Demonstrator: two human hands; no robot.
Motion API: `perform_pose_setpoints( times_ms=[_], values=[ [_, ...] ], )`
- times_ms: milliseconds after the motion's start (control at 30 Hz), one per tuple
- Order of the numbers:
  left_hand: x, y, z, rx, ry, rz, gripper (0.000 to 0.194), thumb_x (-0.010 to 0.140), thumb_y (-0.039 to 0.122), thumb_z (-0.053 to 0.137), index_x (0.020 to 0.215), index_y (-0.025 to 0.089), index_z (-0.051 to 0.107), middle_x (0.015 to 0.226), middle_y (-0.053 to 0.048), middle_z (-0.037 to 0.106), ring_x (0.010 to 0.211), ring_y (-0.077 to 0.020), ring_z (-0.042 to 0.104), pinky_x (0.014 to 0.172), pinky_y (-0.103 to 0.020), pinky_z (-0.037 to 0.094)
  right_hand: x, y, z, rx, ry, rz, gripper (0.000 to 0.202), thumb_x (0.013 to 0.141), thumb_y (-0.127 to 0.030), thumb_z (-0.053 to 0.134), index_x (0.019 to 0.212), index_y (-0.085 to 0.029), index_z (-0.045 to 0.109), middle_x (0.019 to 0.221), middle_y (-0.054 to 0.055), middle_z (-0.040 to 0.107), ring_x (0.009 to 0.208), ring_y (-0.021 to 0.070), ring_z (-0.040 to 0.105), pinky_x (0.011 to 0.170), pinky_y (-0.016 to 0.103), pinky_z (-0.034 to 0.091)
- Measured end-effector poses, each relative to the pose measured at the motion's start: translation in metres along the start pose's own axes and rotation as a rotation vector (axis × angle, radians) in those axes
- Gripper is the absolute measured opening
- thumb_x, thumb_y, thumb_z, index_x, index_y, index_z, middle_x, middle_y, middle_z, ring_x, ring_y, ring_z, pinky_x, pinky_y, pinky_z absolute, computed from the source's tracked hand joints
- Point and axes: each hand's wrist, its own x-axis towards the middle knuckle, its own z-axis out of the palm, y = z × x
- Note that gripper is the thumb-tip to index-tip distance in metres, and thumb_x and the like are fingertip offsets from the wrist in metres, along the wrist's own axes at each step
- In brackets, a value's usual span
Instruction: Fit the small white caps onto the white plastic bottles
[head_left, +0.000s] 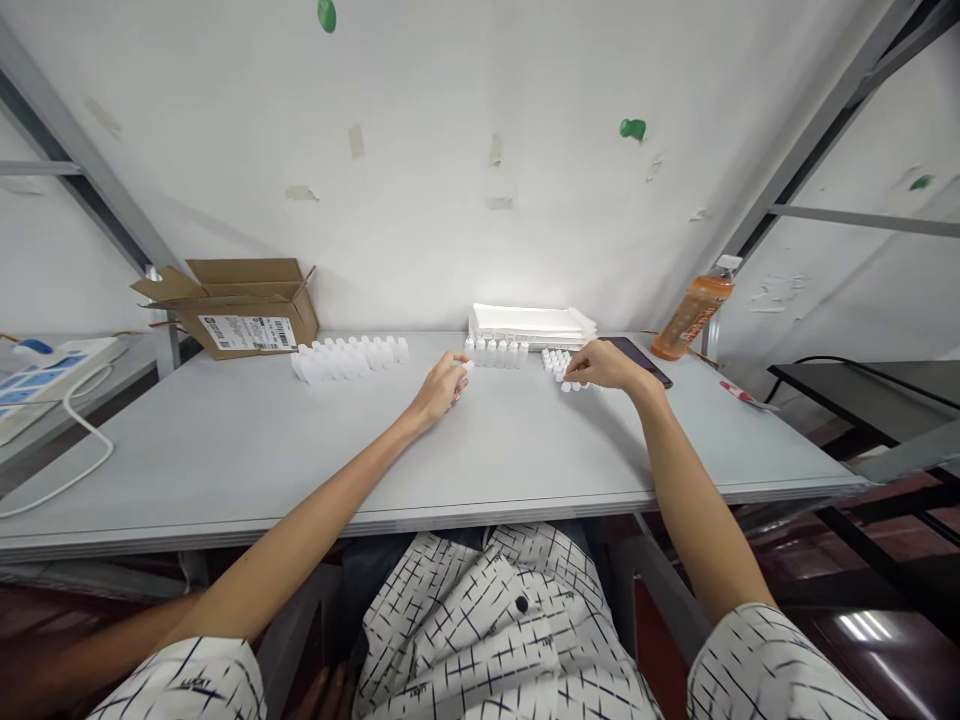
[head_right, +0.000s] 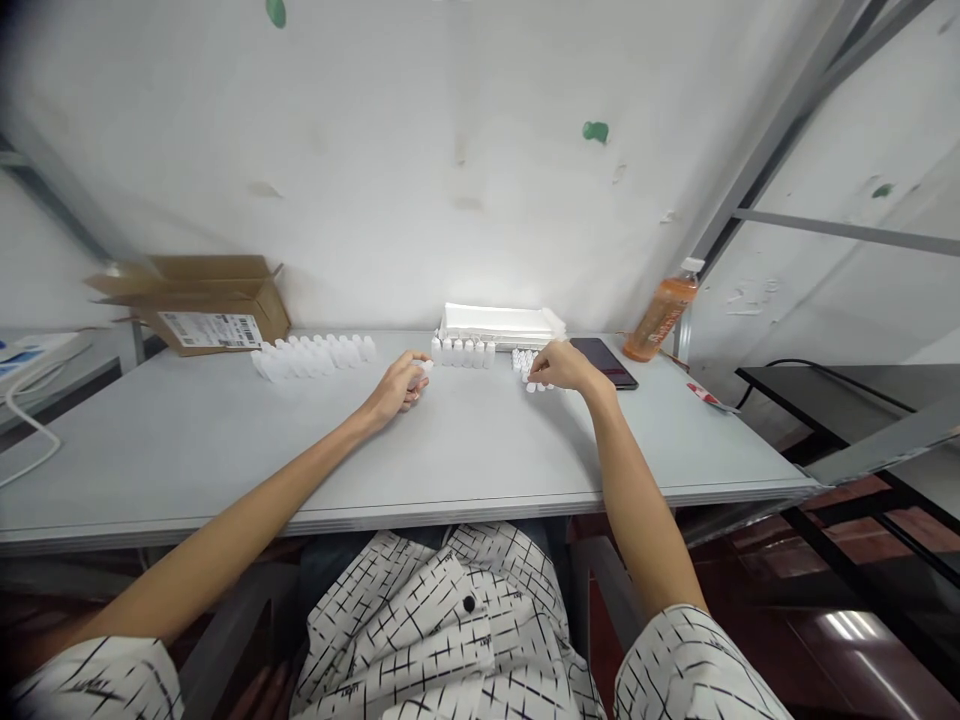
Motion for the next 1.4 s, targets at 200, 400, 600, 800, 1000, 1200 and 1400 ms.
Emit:
perform_pose_setpoints(
  times_ms=[200, 400, 600, 800, 1000, 1200, 1400],
  values=[
    [0.002, -0.002, 0.001, -0.017, -0.039, 0.002, 0.025, 0.082, 0.029, 0.044, 0.106, 0.024, 0.048, 0.068, 0.005, 0.042, 0.049, -0.0075, 0.029, 0.044, -0.016, 0.02, 0.002, -0.009, 0.007, -0.011, 0.018, -0.068, 0.017, 0.078, -0.024, 0.062, 0.069, -0.016, 0.073, 0.063, 0.002, 0.07, 0.06, 0.0141, 0.059, 0.057, 0.024, 0.038],
    [0.002, -0.003, 0.001, 0.038, -0.071, 0.007, 0.023, 0.082, 0.027, 0.041, 0.105, 0.025, 0.047, 0.066, 0.005, 0.041, 0.051, -0.0079, 0.028, 0.047, -0.015, 0.023, 0.006, -0.017, 0.015, 0.032, 0.05, -0.113, 0.016, 0.079, -0.026, 0.061, 0.073, -0.016, 0.072, 0.067, 0.002, 0.071, 0.06, 0.0131, 0.058, 0.058, 0.024, 0.038],
    [-0.001, -0.001, 0.001, 0.036, -0.082, 0.011, 0.023, 0.083, 0.028, 0.042, 0.106, 0.025, 0.047, 0.065, 0.006, 0.04, 0.05, -0.0077, 0.028, 0.047, -0.016, 0.023, 0.004, -0.019, 0.018, 0.049, -0.028, -0.135, 0.017, 0.078, -0.024, 0.059, 0.067, -0.015, 0.068, 0.068, 0.002, 0.07, 0.051, 0.0105, 0.055, 0.055, 0.024, 0.038],
    [-0.004, 0.002, -0.002, 0.045, -0.056, 0.024, 0.027, 0.084, 0.033, 0.044, 0.111, 0.025, 0.048, 0.068, 0.006, 0.042, 0.052, -0.0085, 0.031, 0.047, -0.017, 0.024, 0.004, -0.025, 0.022, 0.095, -0.081, -0.126, 0.011, 0.077, -0.019, 0.059, 0.075, -0.016, 0.07, 0.073, 0.002, 0.073, 0.048, 0.0107, 0.058, 0.056, 0.023, 0.042],
    [-0.004, 0.004, 0.0, 0.129, -0.101, 0.042, 0.025, 0.09, 0.036, 0.042, 0.113, 0.025, 0.047, 0.07, 0.005, 0.041, 0.057, -0.0099, 0.033, 0.052, -0.02, 0.029, 0.007, -0.037, 0.031, 0.011, -0.085, -0.199, 0.011, 0.081, -0.02, 0.062, 0.083, -0.017, 0.072, 0.078, 0.003, 0.073, 0.062, 0.0133, 0.061, 0.06, 0.024, 0.039],
    [0.011, 0.015, 0.013, 0.127, -0.23, 0.038, 0.021, 0.092, 0.036, 0.043, 0.11, 0.026, 0.046, 0.068, 0.006, 0.038, 0.056, -0.0101, 0.031, 0.054, -0.022, 0.029, 0.008, -0.046, 0.031, 0.088, -0.107, -0.301, 0.007, 0.08, -0.017, 0.064, 0.077, -0.016, 0.07, 0.065, 0.001, 0.065, 0.06, 0.0131, 0.057, 0.059, 0.025, 0.037],
    [0.024, 0.018, 0.04, -0.084, -0.297, -0.036, 0.017, 0.09, 0.036, 0.044, 0.103, 0.025, 0.046, 0.068, 0.006, 0.039, 0.054, -0.0088, 0.03, 0.05, -0.02, 0.024, 0.013, -0.041, 0.017, 0.817, -0.015, -0.282, 0.024, 0.085, -0.04, 0.065, 0.09, -0.016, 0.069, 0.069, 0.002, 0.063, 0.061, 0.0147, 0.062, 0.049, 0.024, 0.044]
  ],
)
